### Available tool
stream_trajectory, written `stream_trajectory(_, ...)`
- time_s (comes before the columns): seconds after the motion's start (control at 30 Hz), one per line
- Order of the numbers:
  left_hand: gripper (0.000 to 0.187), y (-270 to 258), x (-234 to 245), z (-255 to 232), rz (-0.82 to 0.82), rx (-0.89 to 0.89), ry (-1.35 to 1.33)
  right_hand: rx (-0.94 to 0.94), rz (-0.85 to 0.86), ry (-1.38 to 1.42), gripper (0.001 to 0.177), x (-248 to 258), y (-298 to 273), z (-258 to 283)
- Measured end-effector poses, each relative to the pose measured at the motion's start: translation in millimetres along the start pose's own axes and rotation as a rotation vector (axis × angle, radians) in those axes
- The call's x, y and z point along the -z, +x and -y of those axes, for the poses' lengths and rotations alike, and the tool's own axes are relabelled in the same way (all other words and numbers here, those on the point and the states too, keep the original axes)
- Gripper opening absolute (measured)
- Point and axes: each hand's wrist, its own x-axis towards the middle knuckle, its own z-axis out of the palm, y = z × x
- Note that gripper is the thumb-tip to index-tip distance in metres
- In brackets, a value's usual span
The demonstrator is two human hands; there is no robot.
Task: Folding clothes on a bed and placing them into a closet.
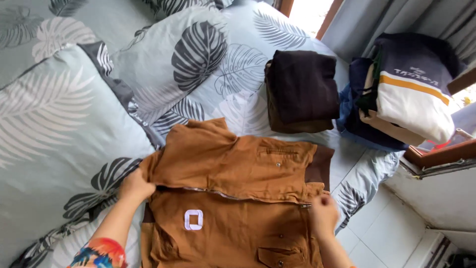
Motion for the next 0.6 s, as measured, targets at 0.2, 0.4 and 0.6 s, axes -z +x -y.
stream_trajectory(0.2, 0.04, 21.1, -12.1, -5.0, 0.147, 0.078, -1.44, 0.158, -0.075, -0.006, 0.043, 18.5, 71.8, 9.5)
stream_trajectory(0.4, 0.036, 33.1, -3.9, -22.2, 0.153, 0.202, -1.163, -0.114, 0.311, 0.028, 0.054, -7.2, 96.2, 23.4)
stream_trajectory(0.6, 0.033, 28.7, -14.1, -8.4, 0.21, 0.125, -1.264, -0.013, 0.132, -0.019, 0.042, 6.5, 135.1, 2.0)
